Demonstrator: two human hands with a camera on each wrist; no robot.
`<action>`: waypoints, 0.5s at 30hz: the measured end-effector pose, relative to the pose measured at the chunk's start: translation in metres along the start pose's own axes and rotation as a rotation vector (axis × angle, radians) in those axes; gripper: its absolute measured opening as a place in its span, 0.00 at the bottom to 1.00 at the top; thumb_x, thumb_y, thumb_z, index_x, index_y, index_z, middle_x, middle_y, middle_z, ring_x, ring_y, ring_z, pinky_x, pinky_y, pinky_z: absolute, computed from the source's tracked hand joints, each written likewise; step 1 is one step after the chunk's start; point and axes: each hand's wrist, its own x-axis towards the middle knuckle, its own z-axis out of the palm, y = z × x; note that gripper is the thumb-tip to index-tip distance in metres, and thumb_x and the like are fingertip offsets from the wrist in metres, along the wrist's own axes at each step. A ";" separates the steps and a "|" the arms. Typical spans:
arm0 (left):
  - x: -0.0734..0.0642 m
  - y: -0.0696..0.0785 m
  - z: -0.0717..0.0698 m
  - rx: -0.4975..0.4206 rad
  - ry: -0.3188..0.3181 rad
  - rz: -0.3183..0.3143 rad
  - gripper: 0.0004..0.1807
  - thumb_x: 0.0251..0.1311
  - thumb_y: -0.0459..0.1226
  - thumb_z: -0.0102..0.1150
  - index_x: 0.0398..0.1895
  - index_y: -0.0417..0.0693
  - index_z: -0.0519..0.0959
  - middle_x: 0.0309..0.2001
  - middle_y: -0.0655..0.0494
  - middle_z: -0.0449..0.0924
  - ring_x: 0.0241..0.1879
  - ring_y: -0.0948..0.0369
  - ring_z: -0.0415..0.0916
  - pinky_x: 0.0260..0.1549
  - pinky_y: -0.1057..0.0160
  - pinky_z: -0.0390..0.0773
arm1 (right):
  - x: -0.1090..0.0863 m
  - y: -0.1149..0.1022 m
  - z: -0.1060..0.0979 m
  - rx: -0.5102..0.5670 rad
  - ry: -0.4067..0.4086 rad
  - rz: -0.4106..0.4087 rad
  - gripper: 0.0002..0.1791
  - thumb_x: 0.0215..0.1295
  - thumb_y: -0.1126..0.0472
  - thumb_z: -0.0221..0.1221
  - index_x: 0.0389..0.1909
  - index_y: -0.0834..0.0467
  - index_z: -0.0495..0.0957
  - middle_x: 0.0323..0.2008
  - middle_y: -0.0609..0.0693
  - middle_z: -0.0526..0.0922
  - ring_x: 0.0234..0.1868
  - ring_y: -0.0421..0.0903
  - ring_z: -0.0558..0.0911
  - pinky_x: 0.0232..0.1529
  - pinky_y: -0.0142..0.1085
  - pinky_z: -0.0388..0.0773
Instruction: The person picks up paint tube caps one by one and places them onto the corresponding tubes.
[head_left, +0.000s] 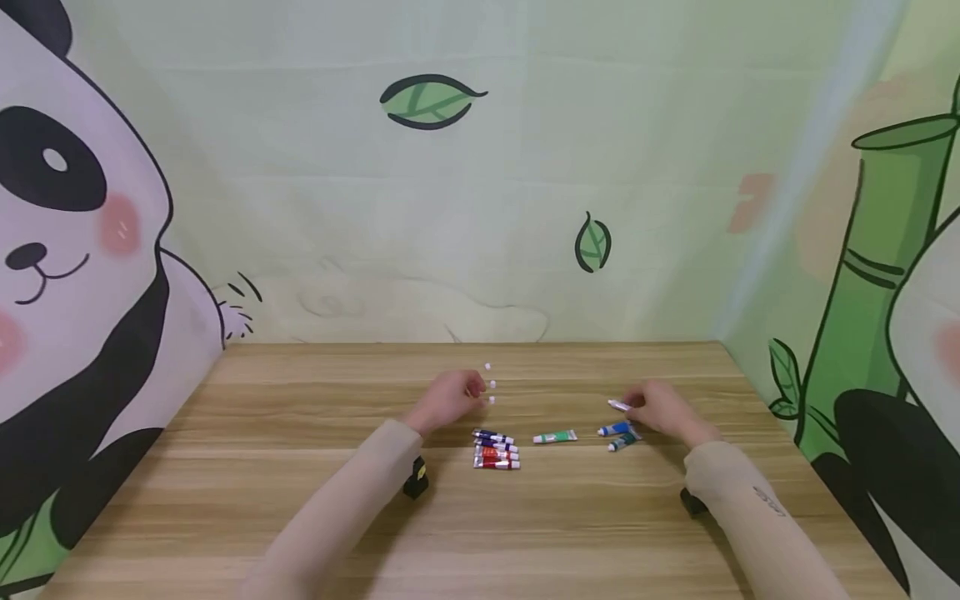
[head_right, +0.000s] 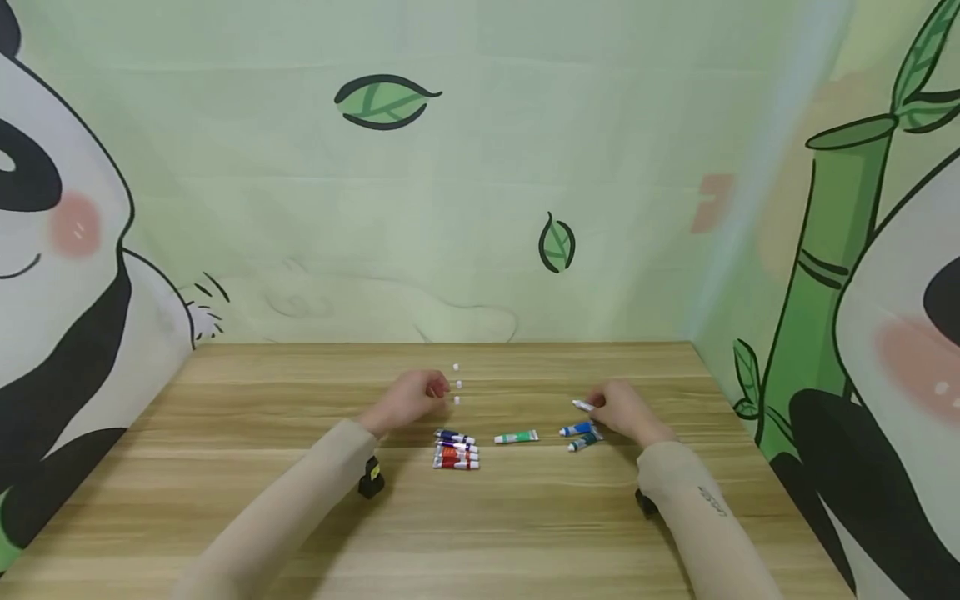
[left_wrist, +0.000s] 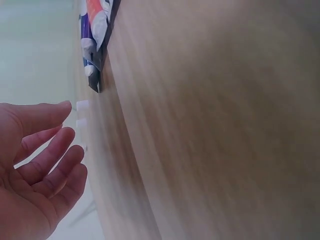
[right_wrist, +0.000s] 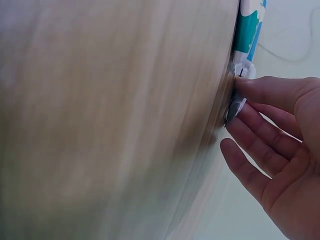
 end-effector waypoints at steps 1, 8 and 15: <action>0.002 0.000 0.001 0.001 0.002 0.001 0.10 0.60 0.31 0.67 0.44 0.38 0.81 0.36 0.53 0.81 0.37 0.58 0.78 0.41 0.60 0.80 | 0.000 0.001 0.000 0.000 0.000 0.001 0.07 0.62 0.69 0.64 0.40 0.66 0.84 0.33 0.51 0.84 0.36 0.47 0.80 0.43 0.46 0.79; 0.012 -0.001 0.010 0.013 -0.019 0.003 0.10 0.59 0.31 0.69 0.42 0.39 0.81 0.36 0.52 0.82 0.38 0.57 0.78 0.45 0.58 0.80 | -0.003 0.008 -0.002 0.004 0.012 -0.003 0.07 0.60 0.68 0.66 0.39 0.66 0.84 0.32 0.51 0.84 0.35 0.47 0.80 0.42 0.46 0.79; 0.021 0.006 0.016 0.082 -0.042 0.012 0.09 0.57 0.30 0.69 0.40 0.40 0.81 0.35 0.53 0.82 0.38 0.58 0.78 0.44 0.59 0.80 | -0.009 0.013 -0.007 0.013 0.031 0.000 0.08 0.59 0.68 0.67 0.38 0.66 0.83 0.33 0.53 0.85 0.36 0.48 0.81 0.43 0.47 0.78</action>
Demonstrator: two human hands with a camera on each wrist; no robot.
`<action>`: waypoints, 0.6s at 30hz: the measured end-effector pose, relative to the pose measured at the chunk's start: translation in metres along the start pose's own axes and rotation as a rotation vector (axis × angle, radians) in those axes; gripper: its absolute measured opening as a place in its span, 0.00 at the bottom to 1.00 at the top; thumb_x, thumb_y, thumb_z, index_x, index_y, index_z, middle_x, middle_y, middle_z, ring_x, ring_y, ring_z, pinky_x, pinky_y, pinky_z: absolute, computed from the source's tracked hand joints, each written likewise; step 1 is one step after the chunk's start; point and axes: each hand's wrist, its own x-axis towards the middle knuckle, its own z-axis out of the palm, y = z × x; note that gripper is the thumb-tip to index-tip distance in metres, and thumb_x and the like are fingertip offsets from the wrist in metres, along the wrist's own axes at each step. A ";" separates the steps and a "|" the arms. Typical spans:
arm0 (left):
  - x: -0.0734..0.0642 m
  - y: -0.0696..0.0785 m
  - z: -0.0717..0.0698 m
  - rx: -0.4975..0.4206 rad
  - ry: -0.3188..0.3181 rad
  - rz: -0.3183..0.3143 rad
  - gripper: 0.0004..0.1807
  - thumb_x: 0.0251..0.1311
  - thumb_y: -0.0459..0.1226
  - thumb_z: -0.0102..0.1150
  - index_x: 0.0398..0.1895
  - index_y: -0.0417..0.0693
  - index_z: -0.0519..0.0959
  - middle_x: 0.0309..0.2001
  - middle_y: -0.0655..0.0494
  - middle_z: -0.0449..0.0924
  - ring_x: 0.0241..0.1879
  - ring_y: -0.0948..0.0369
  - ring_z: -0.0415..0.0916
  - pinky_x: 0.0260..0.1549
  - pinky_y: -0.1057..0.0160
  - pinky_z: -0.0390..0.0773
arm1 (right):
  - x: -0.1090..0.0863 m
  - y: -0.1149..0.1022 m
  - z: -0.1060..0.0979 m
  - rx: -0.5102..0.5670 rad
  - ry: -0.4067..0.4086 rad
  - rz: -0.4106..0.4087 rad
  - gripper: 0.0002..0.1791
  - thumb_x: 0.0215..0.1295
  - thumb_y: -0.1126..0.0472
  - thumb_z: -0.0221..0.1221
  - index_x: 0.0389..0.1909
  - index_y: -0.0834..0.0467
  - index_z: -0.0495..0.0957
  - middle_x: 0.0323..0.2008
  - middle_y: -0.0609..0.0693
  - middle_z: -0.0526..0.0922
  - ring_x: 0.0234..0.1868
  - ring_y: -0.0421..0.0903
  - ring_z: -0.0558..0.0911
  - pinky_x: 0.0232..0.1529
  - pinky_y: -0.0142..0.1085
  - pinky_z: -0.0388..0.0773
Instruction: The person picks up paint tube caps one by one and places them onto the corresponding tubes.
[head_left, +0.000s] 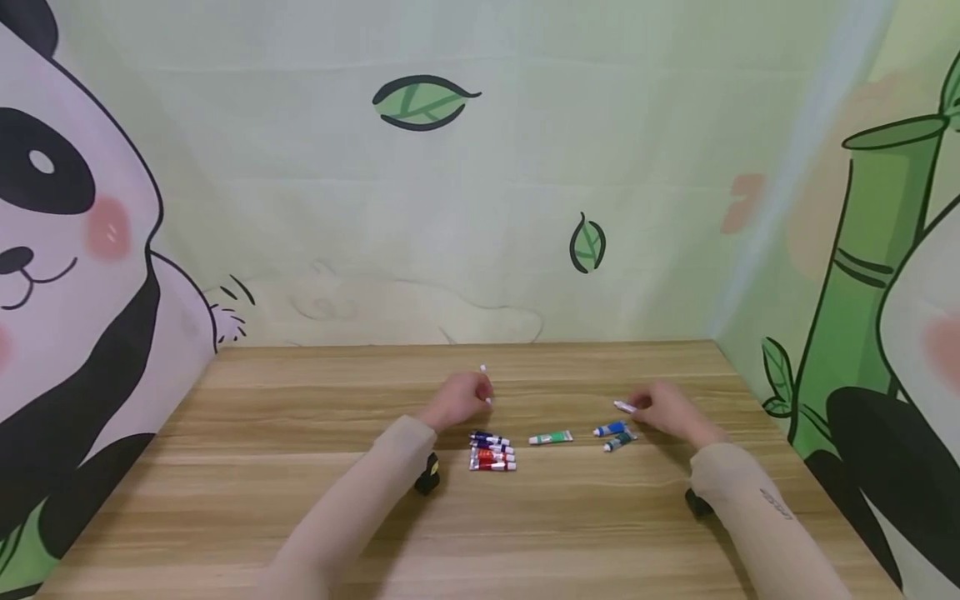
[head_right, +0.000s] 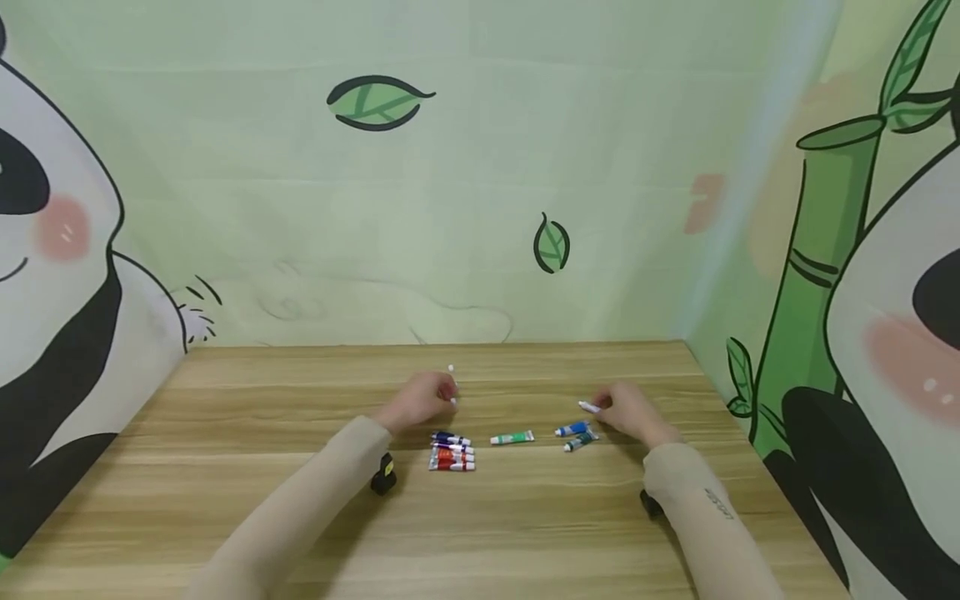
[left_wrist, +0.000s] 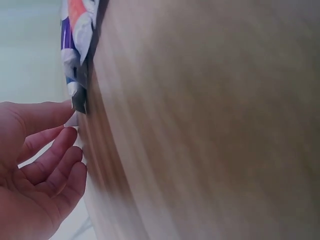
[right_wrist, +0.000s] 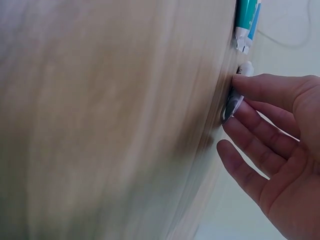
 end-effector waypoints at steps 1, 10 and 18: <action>0.000 0.001 0.000 0.008 0.000 0.002 0.08 0.57 0.30 0.69 0.40 0.40 0.82 0.35 0.53 0.81 0.37 0.58 0.78 0.44 0.59 0.80 | 0.000 0.000 0.000 -0.001 0.001 0.001 0.08 0.58 0.68 0.67 0.39 0.66 0.83 0.33 0.53 0.85 0.36 0.49 0.81 0.43 0.48 0.78; -0.001 0.005 -0.001 0.046 -0.012 -0.014 0.05 0.59 0.30 0.68 0.38 0.41 0.83 0.34 0.54 0.82 0.36 0.58 0.78 0.43 0.59 0.80 | -0.004 0.007 -0.003 0.014 -0.006 0.038 0.08 0.59 0.67 0.67 0.38 0.66 0.83 0.32 0.52 0.84 0.34 0.47 0.79 0.40 0.45 0.77; 0.000 0.005 0.001 0.081 -0.017 0.018 0.03 0.59 0.30 0.67 0.35 0.41 0.82 0.32 0.54 0.82 0.35 0.59 0.78 0.41 0.60 0.80 | -0.009 0.017 -0.005 0.061 -0.001 0.023 0.08 0.56 0.68 0.67 0.36 0.68 0.82 0.30 0.51 0.83 0.32 0.46 0.78 0.36 0.40 0.75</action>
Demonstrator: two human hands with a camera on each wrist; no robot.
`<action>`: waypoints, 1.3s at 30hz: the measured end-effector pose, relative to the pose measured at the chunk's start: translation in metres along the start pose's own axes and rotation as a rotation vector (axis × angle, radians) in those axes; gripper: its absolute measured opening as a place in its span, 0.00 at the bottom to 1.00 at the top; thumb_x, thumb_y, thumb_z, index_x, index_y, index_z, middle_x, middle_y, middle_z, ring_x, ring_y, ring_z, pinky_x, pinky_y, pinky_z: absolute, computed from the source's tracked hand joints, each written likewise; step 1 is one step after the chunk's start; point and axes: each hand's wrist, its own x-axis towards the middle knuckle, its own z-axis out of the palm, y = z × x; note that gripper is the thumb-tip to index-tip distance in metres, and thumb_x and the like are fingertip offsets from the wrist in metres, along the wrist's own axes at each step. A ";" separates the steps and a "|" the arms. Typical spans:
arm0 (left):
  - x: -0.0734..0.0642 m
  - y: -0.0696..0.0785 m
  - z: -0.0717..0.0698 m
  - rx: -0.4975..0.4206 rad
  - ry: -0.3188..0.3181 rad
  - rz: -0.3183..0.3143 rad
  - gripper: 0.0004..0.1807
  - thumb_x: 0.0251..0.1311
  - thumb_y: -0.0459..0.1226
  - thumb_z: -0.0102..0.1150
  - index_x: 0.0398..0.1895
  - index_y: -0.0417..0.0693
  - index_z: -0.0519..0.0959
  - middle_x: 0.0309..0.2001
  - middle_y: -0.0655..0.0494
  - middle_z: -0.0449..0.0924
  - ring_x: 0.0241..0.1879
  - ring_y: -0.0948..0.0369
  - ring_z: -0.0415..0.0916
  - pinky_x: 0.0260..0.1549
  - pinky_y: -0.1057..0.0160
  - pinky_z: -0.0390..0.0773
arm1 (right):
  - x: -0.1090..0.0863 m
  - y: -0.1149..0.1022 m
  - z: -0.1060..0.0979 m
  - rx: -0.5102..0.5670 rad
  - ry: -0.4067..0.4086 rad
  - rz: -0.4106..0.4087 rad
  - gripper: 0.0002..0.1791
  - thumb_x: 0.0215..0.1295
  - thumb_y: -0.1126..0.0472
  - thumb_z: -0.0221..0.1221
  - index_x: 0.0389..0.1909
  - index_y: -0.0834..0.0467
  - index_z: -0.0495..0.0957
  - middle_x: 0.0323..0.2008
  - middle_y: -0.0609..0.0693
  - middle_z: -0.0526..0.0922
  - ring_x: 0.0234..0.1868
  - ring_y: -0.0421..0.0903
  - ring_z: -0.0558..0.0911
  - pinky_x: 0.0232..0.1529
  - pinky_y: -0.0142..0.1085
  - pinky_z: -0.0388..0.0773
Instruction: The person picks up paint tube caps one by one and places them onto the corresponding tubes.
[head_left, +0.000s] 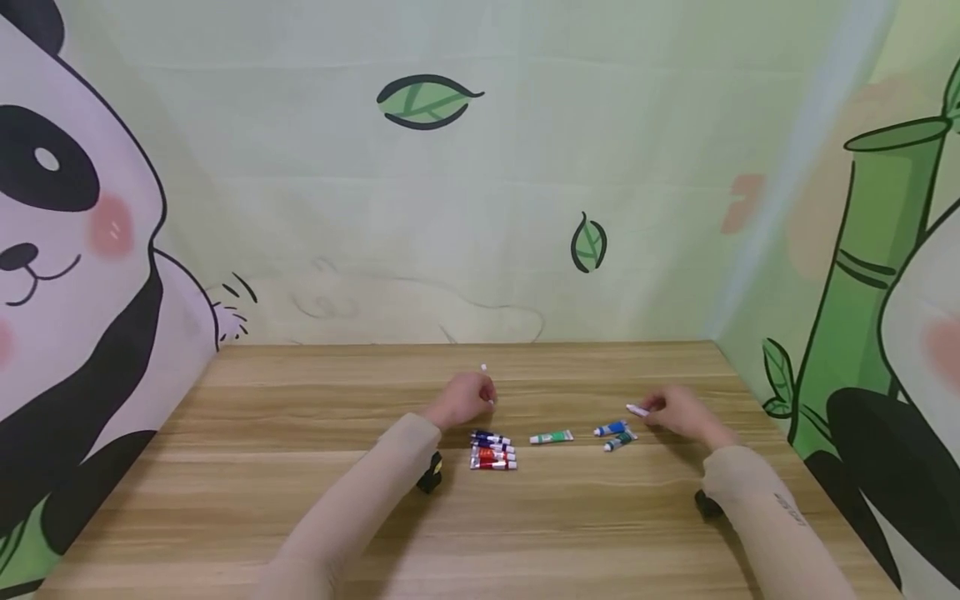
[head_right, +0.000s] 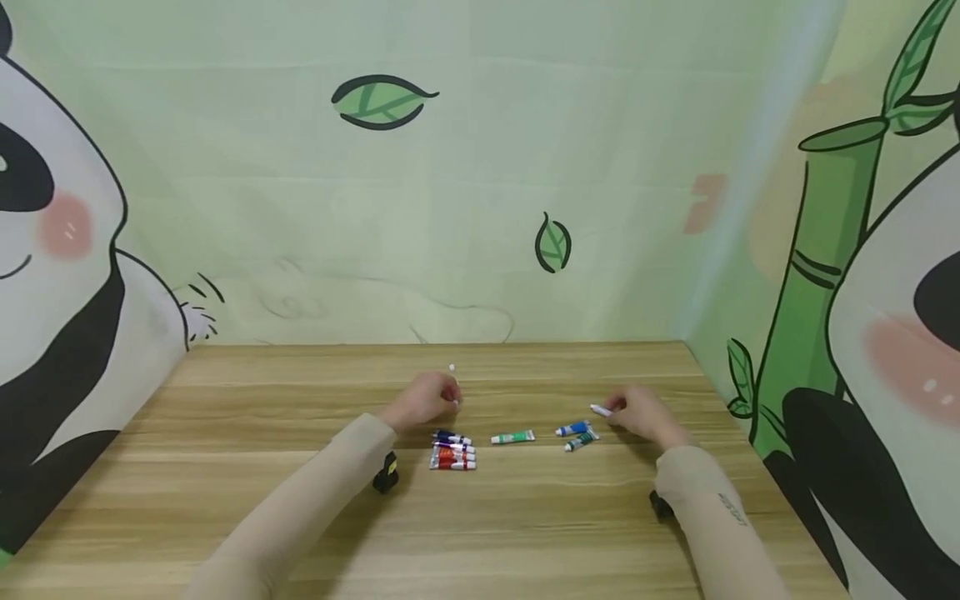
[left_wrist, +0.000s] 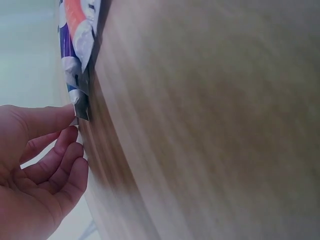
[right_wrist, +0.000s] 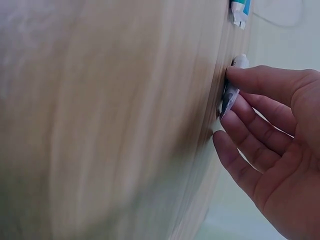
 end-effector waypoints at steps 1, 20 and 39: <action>0.000 0.001 0.000 0.008 0.000 0.004 0.03 0.59 0.30 0.67 0.35 0.41 0.82 0.32 0.54 0.82 0.35 0.59 0.77 0.41 0.60 0.79 | -0.001 0.001 0.000 0.007 0.000 -0.001 0.08 0.56 0.68 0.67 0.36 0.68 0.82 0.30 0.51 0.83 0.31 0.46 0.77 0.35 0.39 0.75; -0.001 -0.003 -0.005 0.005 -0.019 0.016 0.03 0.62 0.31 0.66 0.37 0.43 0.82 0.36 0.53 0.83 0.38 0.57 0.80 0.44 0.58 0.80 | -0.012 0.014 -0.010 0.077 -0.018 0.036 0.10 0.58 0.67 0.66 0.38 0.70 0.81 0.29 0.51 0.81 0.29 0.43 0.76 0.30 0.38 0.75; -0.018 -0.024 -0.069 -0.024 0.064 -0.050 0.03 0.66 0.31 0.62 0.39 0.40 0.81 0.39 0.50 0.82 0.41 0.55 0.79 0.41 0.56 0.80 | -0.012 -0.002 -0.043 0.034 0.073 0.057 0.13 0.65 0.65 0.62 0.44 0.71 0.81 0.36 0.59 0.84 0.35 0.50 0.78 0.35 0.39 0.75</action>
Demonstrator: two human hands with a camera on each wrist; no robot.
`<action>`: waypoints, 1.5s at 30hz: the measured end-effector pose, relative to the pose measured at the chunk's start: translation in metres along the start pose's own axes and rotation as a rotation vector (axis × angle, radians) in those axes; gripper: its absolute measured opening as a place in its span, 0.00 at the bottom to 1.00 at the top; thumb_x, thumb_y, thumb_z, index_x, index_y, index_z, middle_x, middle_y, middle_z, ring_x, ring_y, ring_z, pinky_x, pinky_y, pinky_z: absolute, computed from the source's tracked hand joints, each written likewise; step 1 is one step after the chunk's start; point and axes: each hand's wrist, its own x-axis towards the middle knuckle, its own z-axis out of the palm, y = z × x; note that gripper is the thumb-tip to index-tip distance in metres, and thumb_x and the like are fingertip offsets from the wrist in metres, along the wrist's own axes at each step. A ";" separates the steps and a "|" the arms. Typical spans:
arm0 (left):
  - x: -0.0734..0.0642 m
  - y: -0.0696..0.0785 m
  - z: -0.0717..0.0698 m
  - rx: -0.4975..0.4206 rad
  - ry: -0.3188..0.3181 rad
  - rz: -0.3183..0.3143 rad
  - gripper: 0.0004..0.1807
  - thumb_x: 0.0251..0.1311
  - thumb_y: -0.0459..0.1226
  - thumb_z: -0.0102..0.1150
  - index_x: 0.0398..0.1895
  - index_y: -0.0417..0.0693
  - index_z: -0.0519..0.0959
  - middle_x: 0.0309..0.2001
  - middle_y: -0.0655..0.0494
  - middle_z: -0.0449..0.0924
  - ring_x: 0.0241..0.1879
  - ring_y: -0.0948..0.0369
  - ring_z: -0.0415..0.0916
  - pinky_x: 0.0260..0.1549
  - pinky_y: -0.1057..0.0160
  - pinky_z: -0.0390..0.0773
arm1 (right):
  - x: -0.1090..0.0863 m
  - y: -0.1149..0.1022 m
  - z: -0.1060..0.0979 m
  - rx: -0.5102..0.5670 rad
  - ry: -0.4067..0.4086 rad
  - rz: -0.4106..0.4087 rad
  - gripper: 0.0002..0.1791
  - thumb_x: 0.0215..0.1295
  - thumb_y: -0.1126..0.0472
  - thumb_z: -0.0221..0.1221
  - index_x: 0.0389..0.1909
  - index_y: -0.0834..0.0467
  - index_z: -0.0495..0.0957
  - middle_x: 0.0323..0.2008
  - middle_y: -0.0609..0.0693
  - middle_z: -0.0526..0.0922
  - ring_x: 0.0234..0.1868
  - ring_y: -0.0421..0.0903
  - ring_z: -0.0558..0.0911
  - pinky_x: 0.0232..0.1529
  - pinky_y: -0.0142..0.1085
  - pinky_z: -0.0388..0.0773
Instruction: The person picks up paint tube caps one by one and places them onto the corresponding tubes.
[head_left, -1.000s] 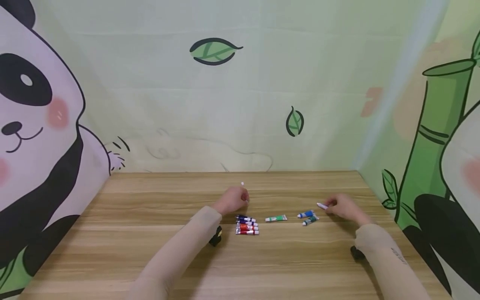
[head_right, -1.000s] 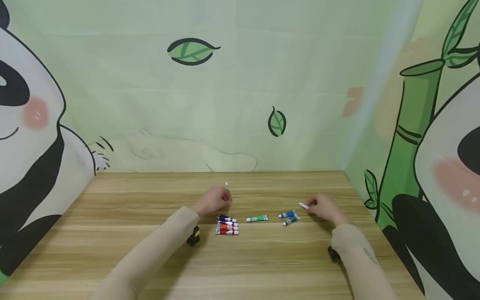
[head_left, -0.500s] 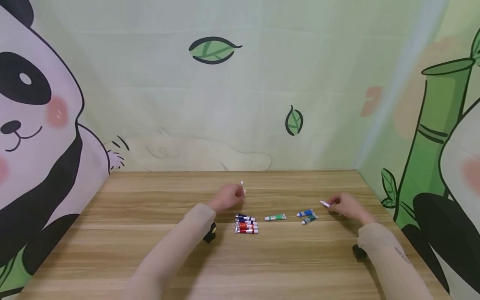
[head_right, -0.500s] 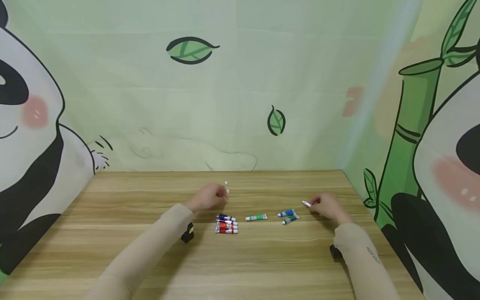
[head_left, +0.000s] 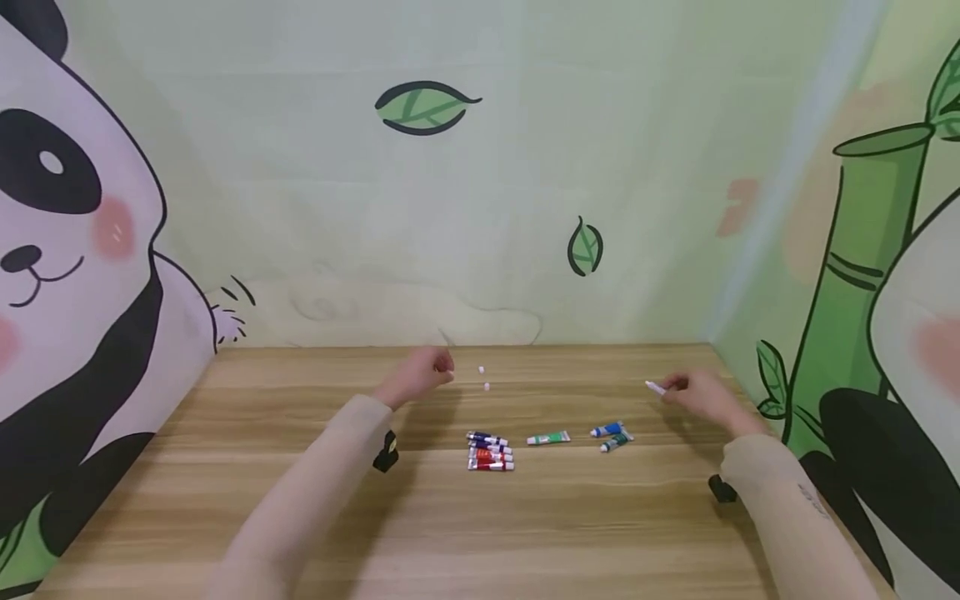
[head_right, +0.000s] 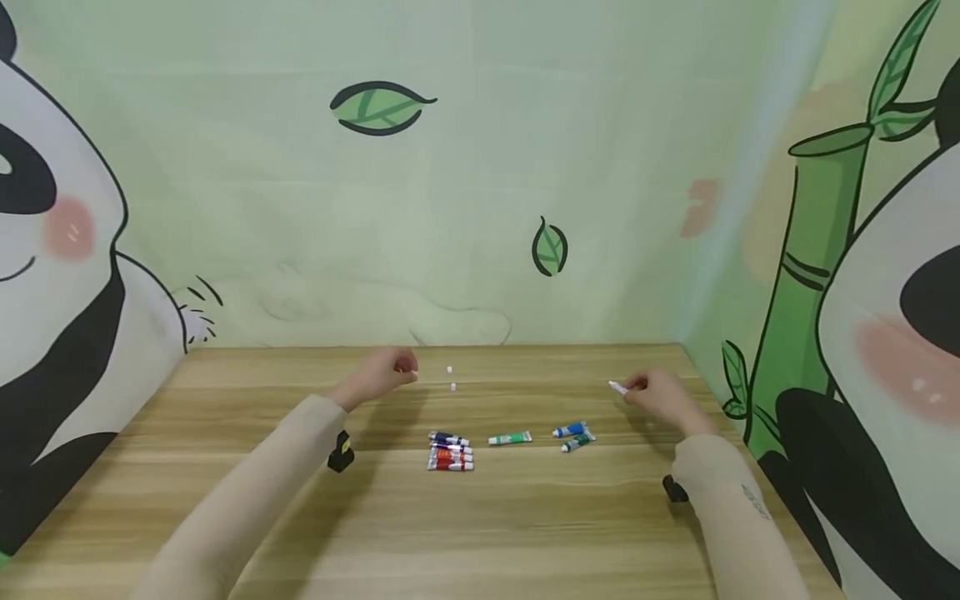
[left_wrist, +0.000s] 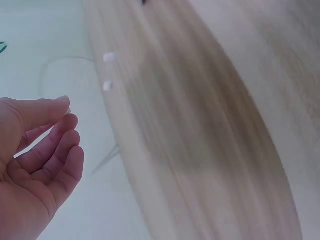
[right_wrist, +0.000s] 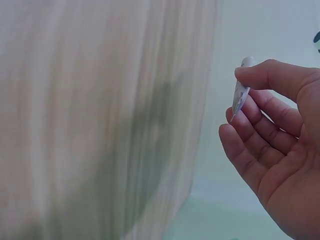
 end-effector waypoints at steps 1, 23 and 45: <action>-0.002 0.000 -0.003 -0.009 0.003 -0.002 0.03 0.67 0.32 0.62 0.40 0.40 0.81 0.39 0.50 0.82 0.41 0.55 0.79 0.41 0.56 0.80 | 0.001 -0.001 -0.001 -0.001 0.006 0.000 0.13 0.66 0.64 0.62 0.45 0.71 0.81 0.36 0.59 0.83 0.35 0.50 0.78 0.35 0.39 0.75; -0.023 0.040 -0.009 -0.132 0.114 0.144 0.06 0.67 0.37 0.64 0.44 0.46 0.83 0.37 0.59 0.83 0.37 0.62 0.79 0.37 0.64 0.81 | 0.007 -0.086 0.010 -0.012 0.064 -0.213 0.11 0.68 0.59 0.63 0.45 0.61 0.83 0.37 0.50 0.83 0.39 0.47 0.79 0.38 0.40 0.76; -0.063 0.099 -0.010 -0.378 0.224 0.229 0.08 0.67 0.44 0.64 0.45 0.53 0.84 0.38 0.64 0.84 0.38 0.62 0.81 0.35 0.58 0.83 | -0.019 -0.175 0.025 0.080 0.055 -0.462 0.08 0.65 0.62 0.67 0.43 0.56 0.84 0.37 0.43 0.83 0.40 0.42 0.79 0.46 0.43 0.80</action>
